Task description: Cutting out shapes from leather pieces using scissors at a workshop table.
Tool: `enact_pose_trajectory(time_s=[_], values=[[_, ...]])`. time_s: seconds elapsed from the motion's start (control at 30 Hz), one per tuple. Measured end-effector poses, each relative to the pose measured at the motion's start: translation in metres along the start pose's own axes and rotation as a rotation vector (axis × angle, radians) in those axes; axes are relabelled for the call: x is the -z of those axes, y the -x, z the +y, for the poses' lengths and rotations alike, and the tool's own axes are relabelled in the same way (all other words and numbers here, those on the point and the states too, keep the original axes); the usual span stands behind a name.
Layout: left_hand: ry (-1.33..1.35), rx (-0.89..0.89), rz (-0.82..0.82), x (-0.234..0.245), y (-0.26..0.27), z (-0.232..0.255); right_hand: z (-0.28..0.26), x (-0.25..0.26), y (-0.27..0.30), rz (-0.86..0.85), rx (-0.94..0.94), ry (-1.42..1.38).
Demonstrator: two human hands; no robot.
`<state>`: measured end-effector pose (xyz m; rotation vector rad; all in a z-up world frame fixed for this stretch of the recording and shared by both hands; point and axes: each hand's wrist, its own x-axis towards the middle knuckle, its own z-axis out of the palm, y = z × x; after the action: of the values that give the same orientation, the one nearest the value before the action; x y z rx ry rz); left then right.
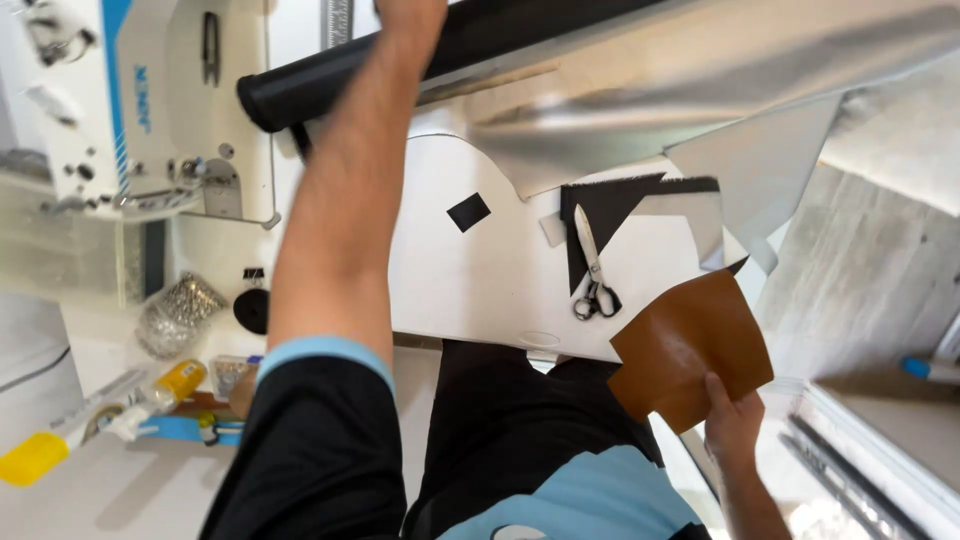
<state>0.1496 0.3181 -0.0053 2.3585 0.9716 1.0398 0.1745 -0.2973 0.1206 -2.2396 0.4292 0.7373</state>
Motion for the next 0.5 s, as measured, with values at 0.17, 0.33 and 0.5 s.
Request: enact_pose_trajectory(time_s=[0.17, 0.33, 0.5], values=[[-0.049, -0.043, -0.26, -0.102, 0.044, 0.012, 0.018, -0.022, 0.052, 0.123, -0.077, 0.042], [-0.192, -0.145, -0.388, -0.136, 0.043, 0.025, 0.011, -0.023, 0.076, 0.163, -0.094, 0.018], [-0.452, -0.259, -0.487, -0.135, 0.035, 0.048, -0.005, -0.027, 0.074, 0.146, -0.077, -0.067]])
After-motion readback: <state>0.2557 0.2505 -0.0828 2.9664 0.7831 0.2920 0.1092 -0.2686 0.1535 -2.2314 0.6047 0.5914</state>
